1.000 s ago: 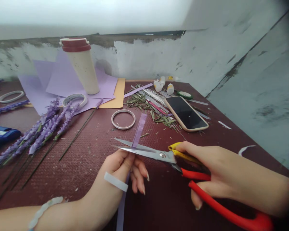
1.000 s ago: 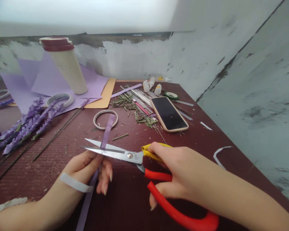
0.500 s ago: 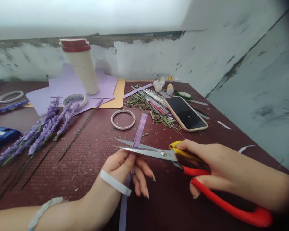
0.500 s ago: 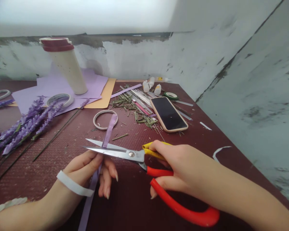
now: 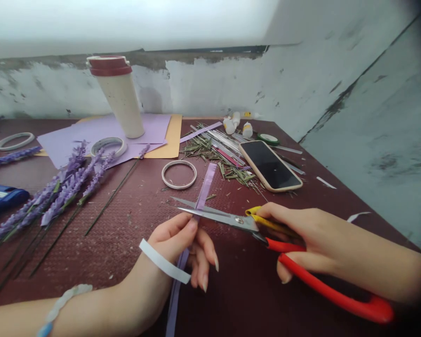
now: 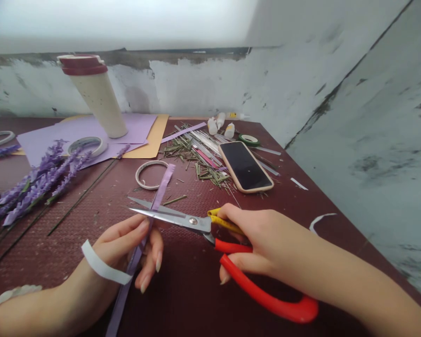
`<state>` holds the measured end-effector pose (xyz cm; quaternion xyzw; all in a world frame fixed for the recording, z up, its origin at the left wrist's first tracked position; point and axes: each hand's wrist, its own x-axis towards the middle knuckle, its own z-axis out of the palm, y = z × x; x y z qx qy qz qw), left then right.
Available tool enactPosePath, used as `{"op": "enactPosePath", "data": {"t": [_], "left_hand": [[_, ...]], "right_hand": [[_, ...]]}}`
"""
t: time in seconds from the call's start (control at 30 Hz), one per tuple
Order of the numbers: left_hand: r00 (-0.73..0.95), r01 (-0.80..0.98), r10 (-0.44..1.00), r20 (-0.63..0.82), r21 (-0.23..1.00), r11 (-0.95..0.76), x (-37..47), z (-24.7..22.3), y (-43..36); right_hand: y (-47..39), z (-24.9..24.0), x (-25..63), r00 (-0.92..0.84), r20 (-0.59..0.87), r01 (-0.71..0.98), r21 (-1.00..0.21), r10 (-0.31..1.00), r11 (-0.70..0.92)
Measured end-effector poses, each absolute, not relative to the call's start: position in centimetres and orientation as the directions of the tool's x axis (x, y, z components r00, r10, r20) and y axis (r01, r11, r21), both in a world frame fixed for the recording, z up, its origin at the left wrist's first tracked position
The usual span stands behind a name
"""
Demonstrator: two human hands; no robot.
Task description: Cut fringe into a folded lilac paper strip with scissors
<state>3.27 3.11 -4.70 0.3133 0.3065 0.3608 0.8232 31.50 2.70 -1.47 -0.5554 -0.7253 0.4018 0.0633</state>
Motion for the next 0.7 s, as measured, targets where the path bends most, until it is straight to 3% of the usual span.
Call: {"op": "enactPosePath", "data": {"t": [0.27,0.7], "left_hand": [[0.454,-0.270,0.814,-0.363,0.815,0.514,3.3,-4.0,2.5],[0.390,-0.235,0.845,-0.365,0.848,0.475,3.0,-4.1,2.2]], "right_hand": [[2.2,-0.8,30.7,-0.311,-0.314,0.810,-0.581,0.897,0.078],[1.1,-0.4,30.4,-0.257,-0.480,0.806,-0.585,0.839,-0.088]]}}
